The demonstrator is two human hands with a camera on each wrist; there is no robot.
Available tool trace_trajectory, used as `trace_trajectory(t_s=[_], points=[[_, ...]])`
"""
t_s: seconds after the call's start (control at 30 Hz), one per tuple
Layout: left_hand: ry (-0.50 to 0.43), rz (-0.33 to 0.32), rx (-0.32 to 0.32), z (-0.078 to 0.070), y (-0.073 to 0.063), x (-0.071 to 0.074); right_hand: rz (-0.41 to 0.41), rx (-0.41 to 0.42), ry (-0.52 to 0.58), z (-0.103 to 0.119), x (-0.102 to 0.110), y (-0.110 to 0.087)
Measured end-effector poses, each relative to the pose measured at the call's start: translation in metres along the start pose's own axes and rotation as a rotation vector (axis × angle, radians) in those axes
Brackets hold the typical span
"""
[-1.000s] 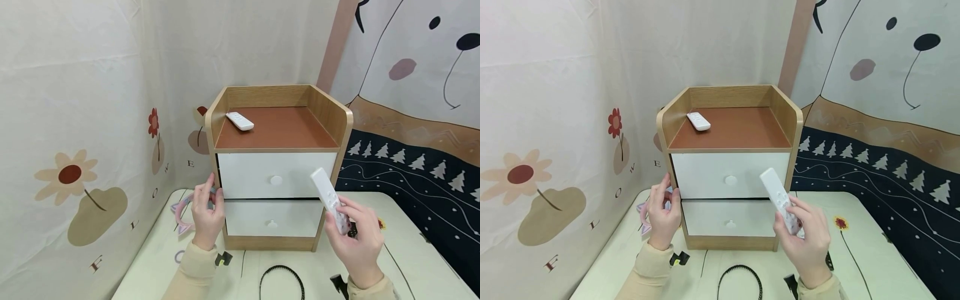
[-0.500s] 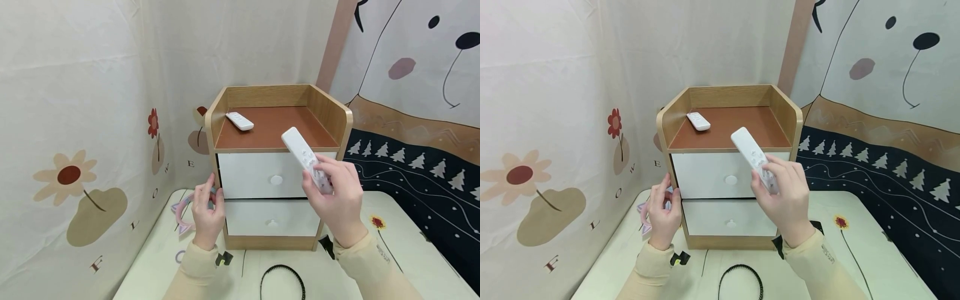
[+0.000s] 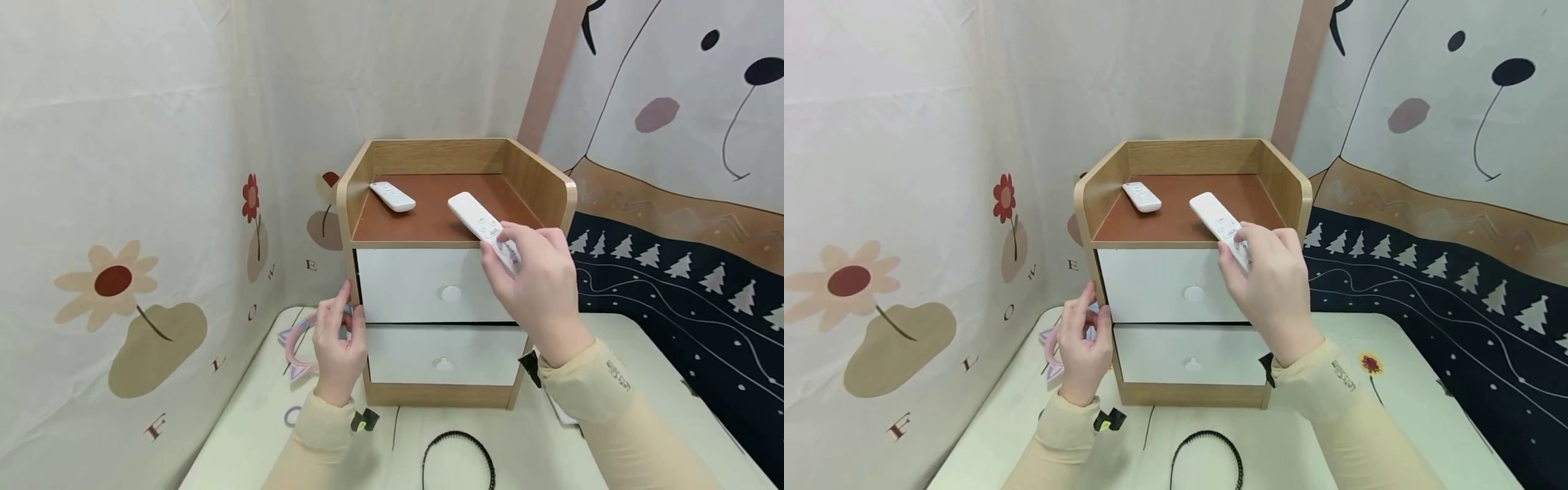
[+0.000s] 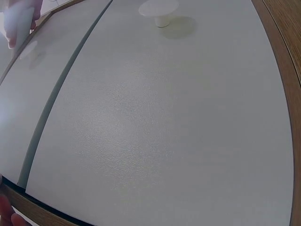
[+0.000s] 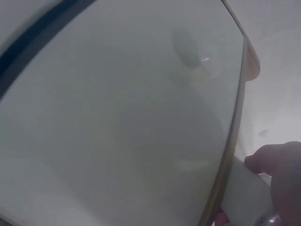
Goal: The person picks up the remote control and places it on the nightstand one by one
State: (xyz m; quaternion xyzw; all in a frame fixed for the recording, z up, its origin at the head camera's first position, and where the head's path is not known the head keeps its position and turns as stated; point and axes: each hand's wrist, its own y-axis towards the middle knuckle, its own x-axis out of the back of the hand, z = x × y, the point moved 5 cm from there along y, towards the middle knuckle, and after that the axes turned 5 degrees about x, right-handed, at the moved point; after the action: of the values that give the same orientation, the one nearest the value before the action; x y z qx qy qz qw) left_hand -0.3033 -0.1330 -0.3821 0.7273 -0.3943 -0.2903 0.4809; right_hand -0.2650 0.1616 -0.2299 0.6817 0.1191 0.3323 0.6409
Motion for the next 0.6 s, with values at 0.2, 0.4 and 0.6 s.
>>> trace_trajectory(t_s=[0.2,0.4,0.6], points=[[0.0,0.007,0.013,0.001,0.0,0.001,0.134,-0.013,-0.07,0.007,-0.006,0.014],[0.0,0.009,0.017,0.002,-0.002,0.002,0.255,-0.06,-0.111,0.011,-0.015,0.028],[-0.008,0.017,0.024,0.002,-0.001,0.0,0.422,-0.173,-0.085,0.007,-0.022,0.043]])
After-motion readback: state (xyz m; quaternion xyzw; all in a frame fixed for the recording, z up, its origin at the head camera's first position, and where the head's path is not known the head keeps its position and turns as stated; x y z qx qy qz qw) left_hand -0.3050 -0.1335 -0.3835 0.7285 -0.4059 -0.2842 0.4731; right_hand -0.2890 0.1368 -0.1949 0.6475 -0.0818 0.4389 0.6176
